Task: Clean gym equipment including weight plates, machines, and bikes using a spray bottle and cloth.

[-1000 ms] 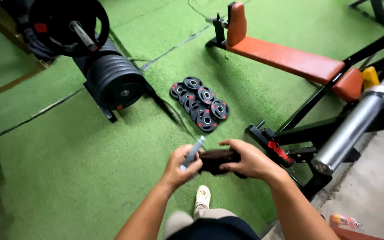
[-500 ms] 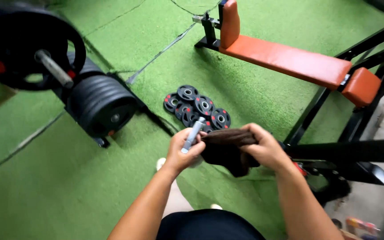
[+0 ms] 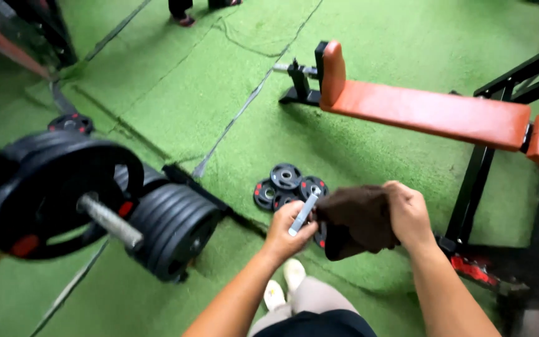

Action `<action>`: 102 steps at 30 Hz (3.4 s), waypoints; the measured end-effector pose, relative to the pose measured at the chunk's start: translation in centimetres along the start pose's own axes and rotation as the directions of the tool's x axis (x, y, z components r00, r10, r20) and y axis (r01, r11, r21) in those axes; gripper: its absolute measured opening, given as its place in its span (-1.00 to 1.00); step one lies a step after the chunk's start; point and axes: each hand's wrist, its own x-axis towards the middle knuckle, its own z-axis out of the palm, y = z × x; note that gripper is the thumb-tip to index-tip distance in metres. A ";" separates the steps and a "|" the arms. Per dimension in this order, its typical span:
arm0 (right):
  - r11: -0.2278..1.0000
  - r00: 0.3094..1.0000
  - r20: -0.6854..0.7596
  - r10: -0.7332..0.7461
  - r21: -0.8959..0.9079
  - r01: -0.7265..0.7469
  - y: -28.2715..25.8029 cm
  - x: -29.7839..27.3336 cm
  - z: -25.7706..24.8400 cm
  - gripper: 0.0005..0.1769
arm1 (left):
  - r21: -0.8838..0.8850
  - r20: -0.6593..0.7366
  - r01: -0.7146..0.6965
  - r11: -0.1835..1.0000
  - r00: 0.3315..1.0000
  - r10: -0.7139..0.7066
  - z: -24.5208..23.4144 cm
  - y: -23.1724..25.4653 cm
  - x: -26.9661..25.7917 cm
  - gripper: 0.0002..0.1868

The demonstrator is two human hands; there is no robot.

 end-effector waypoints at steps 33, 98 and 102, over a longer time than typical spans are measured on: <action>0.434 0.991 -0.091 0.101 0.900 0.038 -26.2 48.2 29.7 -0.56 | -0.149 -0.036 -0.023 0.989 0.999 0.018 -25.1 -21.5 49.1 -0.63; 0.864 -0.627 -0.666 0.404 0.054 0.500 -21.8 105.2 16.8 -0.37 | -0.278 0.857 0.401 0.873 -0.308 0.414 3.3 -24.6 121.1 -0.81; 0.825 -0.697 -0.528 0.485 0.011 0.565 -24.3 103.5 17.6 -0.43 | -0.091 0.839 0.483 0.871 -0.434 0.328 3.7 -24.3 121.2 -0.74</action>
